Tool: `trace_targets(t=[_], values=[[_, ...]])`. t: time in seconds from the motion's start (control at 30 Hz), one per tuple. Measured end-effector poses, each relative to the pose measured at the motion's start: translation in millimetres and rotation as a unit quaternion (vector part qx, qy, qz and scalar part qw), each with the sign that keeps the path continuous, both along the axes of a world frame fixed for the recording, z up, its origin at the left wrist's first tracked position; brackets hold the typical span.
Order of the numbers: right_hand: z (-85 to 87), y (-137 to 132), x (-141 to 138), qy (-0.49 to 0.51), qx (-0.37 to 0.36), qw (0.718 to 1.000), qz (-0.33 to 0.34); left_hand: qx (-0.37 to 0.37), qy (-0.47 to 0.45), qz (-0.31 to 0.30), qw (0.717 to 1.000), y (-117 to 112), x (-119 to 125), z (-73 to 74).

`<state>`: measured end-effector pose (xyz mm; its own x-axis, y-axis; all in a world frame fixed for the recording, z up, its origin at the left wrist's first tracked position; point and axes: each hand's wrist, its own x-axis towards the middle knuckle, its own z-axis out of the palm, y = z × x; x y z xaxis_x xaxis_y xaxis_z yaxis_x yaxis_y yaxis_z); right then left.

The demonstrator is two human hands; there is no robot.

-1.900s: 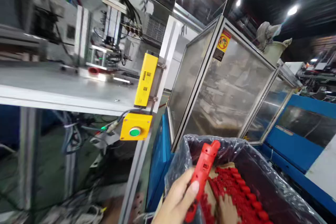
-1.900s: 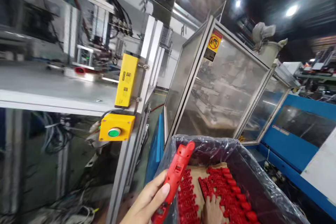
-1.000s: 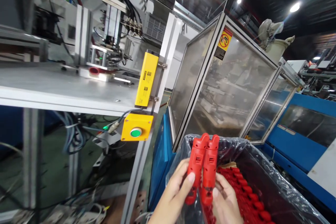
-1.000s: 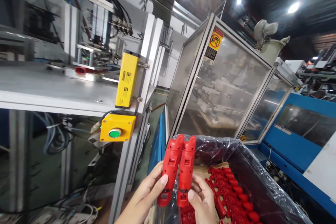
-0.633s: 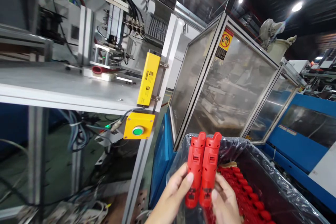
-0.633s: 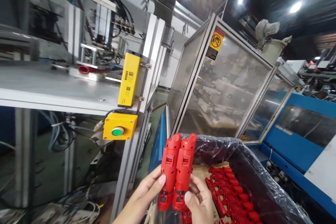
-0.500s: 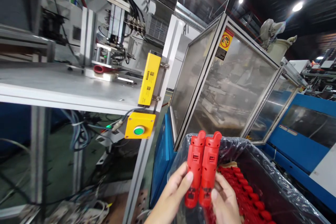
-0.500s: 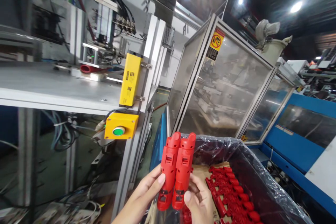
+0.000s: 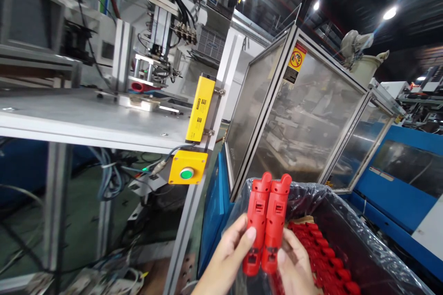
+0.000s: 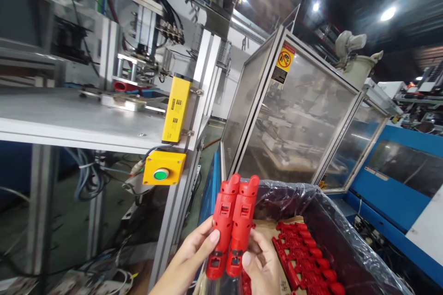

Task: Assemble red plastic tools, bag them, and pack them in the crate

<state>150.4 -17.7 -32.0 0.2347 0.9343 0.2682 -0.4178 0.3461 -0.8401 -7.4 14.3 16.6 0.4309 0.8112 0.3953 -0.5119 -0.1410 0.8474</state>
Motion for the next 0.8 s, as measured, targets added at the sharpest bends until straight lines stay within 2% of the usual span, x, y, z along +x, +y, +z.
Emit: trace_targets(t=[0.17, 0.43, 0.57, 0.67, 0.8], values=[[-2.6, 0, 0, 0.011, 0.000, 1.000, 0.001, 0.007, 0.004, 0.001, 1.000, 0, -1, -0.6], [2.4, -3, -7, 0.024, -0.001, 1.000, -0.001, 0.016, 0.004, -0.007, 1.000, -2, -2, -1.7], [-4.4, 1, 1, 0.052, -0.017, 0.999, -0.001, -0.022, -0.006, 0.007, 1.000, -4, -7, -3.9], [-15.3, 5, 25, 0.062, -0.044, 0.997, -0.002, -0.081, -0.003, 0.042, 0.996, -7, -21, -19.6], [-22.5, 11, 59, 0.050, -0.072, 0.996, 0.004, -0.230, -0.060, 0.103, 0.966, -16, -53, -62.6]])
